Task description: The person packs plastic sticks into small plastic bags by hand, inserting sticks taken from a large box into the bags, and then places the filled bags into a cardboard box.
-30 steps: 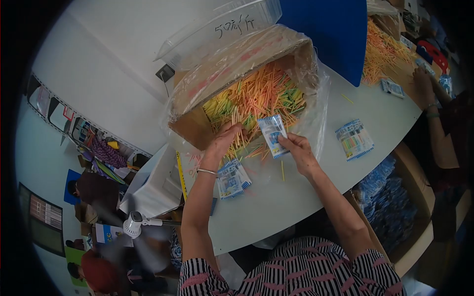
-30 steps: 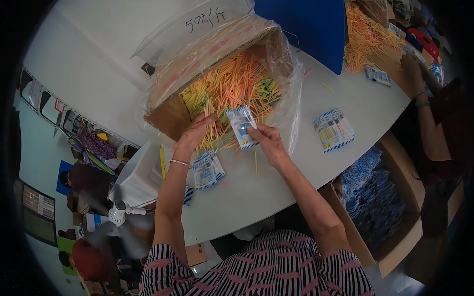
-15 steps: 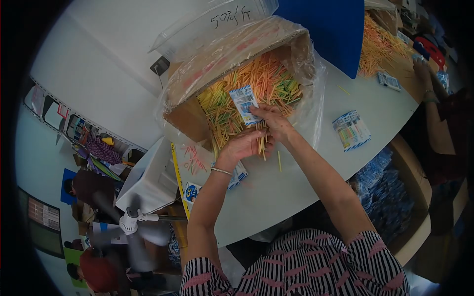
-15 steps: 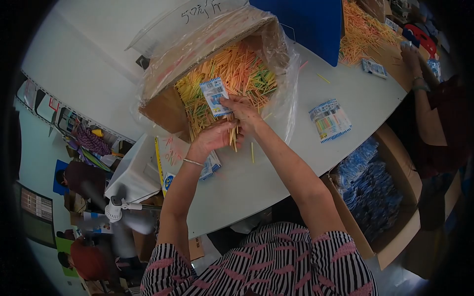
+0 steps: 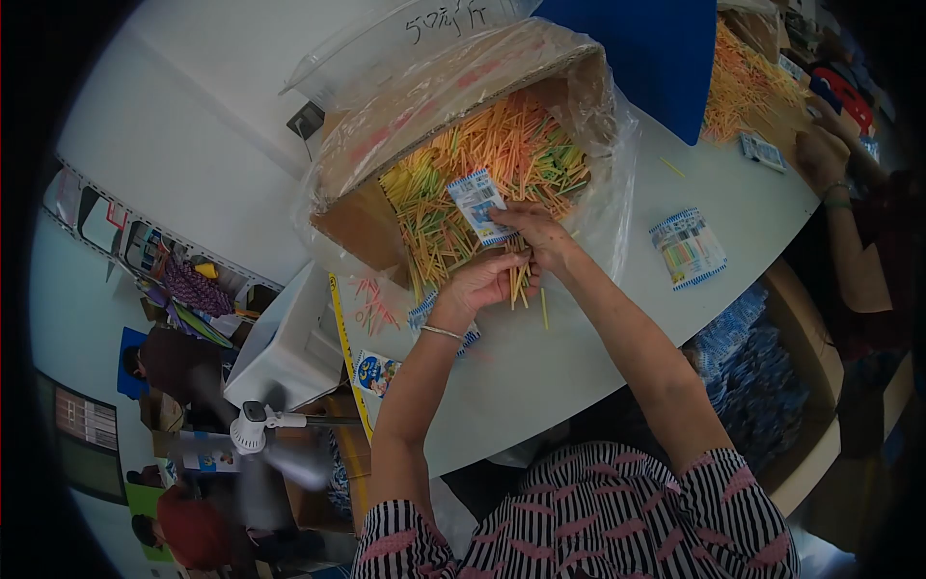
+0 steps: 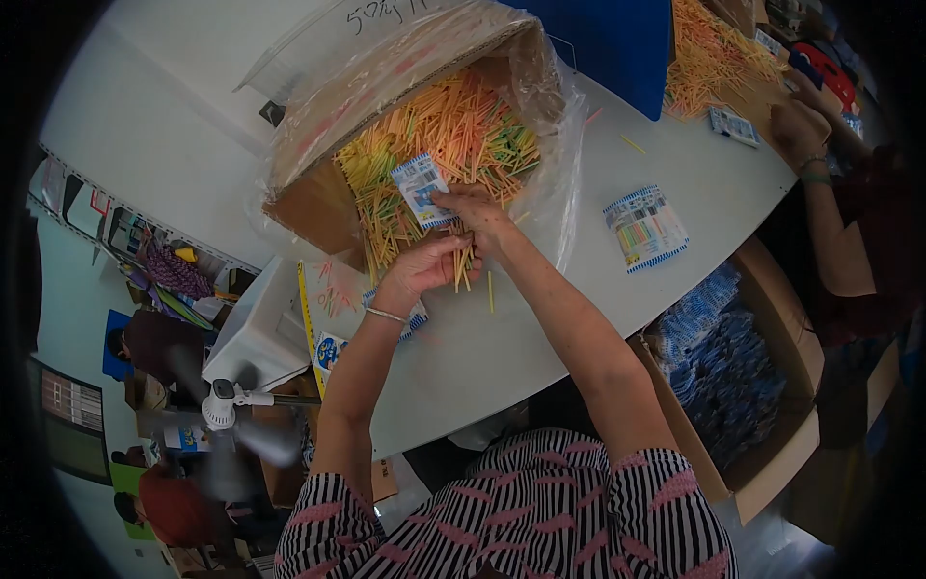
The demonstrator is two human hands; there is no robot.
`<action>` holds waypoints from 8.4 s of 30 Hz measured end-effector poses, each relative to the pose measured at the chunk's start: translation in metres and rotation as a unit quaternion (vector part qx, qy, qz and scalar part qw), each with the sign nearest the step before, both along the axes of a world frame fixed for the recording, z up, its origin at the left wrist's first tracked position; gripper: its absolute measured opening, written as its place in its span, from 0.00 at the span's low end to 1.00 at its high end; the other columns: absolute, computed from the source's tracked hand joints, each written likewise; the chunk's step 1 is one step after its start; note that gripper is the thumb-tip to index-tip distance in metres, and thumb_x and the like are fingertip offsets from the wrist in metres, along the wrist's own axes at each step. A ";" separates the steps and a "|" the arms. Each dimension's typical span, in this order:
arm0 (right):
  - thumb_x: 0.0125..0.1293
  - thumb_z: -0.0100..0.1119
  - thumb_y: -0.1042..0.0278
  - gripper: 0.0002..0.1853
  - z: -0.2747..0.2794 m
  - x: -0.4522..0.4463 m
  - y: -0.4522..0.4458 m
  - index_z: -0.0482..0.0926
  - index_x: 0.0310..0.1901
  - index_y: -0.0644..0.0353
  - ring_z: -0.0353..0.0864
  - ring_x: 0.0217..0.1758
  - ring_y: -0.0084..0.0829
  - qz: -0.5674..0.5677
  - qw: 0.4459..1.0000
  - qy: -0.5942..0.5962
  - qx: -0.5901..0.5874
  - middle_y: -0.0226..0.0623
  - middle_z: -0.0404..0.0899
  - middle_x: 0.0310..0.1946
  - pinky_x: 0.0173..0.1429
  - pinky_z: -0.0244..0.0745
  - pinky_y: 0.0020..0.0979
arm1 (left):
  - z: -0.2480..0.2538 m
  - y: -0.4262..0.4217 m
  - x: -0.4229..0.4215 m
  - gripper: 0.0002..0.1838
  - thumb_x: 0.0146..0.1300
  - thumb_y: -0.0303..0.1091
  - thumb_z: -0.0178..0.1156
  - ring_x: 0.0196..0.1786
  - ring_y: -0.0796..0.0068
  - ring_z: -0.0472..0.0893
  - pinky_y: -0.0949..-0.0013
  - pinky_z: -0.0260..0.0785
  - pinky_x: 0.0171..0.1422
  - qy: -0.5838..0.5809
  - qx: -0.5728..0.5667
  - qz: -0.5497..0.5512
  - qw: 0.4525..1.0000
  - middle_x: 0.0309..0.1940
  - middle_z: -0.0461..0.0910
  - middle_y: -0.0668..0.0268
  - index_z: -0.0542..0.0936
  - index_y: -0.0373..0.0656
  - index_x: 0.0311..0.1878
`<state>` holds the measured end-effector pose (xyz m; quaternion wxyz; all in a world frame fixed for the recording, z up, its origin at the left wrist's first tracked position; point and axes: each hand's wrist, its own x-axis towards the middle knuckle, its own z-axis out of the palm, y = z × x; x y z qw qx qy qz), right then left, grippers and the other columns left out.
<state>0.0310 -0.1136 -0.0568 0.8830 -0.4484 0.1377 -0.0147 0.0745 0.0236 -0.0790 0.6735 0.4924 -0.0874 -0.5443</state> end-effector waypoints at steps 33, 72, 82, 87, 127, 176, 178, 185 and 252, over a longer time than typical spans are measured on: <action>0.56 0.66 0.64 0.15 -0.019 -0.063 -0.050 0.82 0.41 0.65 0.77 0.31 0.17 0.160 0.963 -0.086 -0.199 0.32 0.83 0.30 0.40 0.70 0.21 | 0.066 0.013 0.006 0.10 0.67 0.36 0.52 0.49 0.57 0.78 0.55 0.71 0.56 -0.225 -0.144 0.146 0.953 0.42 0.78 0.52 0.74 0.38 0.43; 0.55 0.67 0.65 0.15 -0.032 -0.074 -0.044 0.83 0.41 0.65 0.77 0.35 0.18 0.191 0.967 -0.098 -0.137 0.33 0.83 0.33 0.42 0.70 0.20 | 0.055 0.000 -0.052 0.11 0.72 0.40 0.41 0.53 0.72 0.73 0.69 0.66 0.57 -0.428 -0.119 0.123 0.887 0.50 0.76 0.54 0.67 0.42 0.40; 0.56 0.66 0.65 0.14 -0.037 -0.073 -0.044 0.83 0.41 0.64 0.77 0.35 0.17 0.195 0.963 -0.119 -0.142 0.32 0.83 0.33 0.43 0.69 0.20 | 0.049 -0.002 -0.055 0.14 0.71 0.35 0.43 0.58 0.70 0.70 0.70 0.62 0.61 -0.453 -0.091 0.116 0.879 0.55 0.72 0.56 0.66 0.38 0.54; 0.57 0.65 0.65 0.15 -0.028 -0.074 -0.044 0.82 0.43 0.65 0.78 0.37 0.17 0.178 0.968 -0.109 -0.141 0.32 0.83 0.34 0.45 0.69 0.20 | 0.059 0.000 -0.054 0.17 0.71 0.36 0.44 0.55 0.72 0.71 0.71 0.64 0.59 -0.463 -0.042 0.124 0.877 0.53 0.72 0.59 0.65 0.39 0.58; 0.61 0.60 0.70 0.15 -0.051 -0.113 -0.048 0.75 0.49 0.66 0.79 0.38 0.19 0.170 0.973 -0.123 -0.099 0.33 0.81 0.39 0.44 0.74 0.21 | -0.002 0.016 -0.068 0.21 0.48 0.25 0.55 0.36 0.41 0.76 0.48 0.68 0.42 -0.741 0.283 0.064 0.606 0.33 0.75 0.45 0.63 0.34 0.47; 0.59 0.63 0.66 0.16 -0.046 -0.079 -0.027 0.79 0.46 0.66 0.78 0.36 0.17 0.218 0.963 -0.112 -0.115 0.32 0.82 0.36 0.43 0.72 0.20 | 0.064 0.015 -0.037 0.09 0.68 0.34 0.50 0.43 0.75 0.78 0.69 0.69 0.51 -0.393 -0.023 0.242 0.887 0.38 0.80 0.61 0.74 0.38 0.44; 0.58 0.63 0.68 0.16 -0.043 -0.080 -0.026 0.78 0.47 0.67 0.78 0.37 0.18 0.224 0.962 -0.113 -0.103 0.32 0.82 0.37 0.44 0.72 0.20 | 0.062 0.013 -0.040 0.10 0.68 0.34 0.50 0.43 0.75 0.77 0.70 0.69 0.51 -0.405 -0.034 0.230 0.884 0.38 0.80 0.61 0.74 0.38 0.44; 0.58 0.64 0.68 0.16 -0.037 -0.083 -0.028 0.78 0.46 0.68 0.78 0.38 0.19 0.243 0.959 -0.105 -0.103 0.33 0.82 0.37 0.45 0.72 0.21 | 0.052 0.005 -0.060 0.09 0.68 0.34 0.51 0.40 0.80 0.78 0.75 0.68 0.50 -0.353 -0.041 0.207 0.911 0.38 0.81 0.63 0.75 0.39 0.42; 0.56 0.64 0.69 0.12 -0.025 -0.090 -0.034 0.81 0.41 0.64 0.74 0.31 0.15 0.190 0.957 -0.118 -0.186 0.28 0.81 0.31 0.34 0.68 0.20 | 0.048 0.008 -0.059 0.29 0.57 0.23 0.60 0.51 0.78 0.73 0.73 0.66 0.57 -0.391 0.027 0.052 0.918 0.48 0.73 0.65 0.60 0.36 0.61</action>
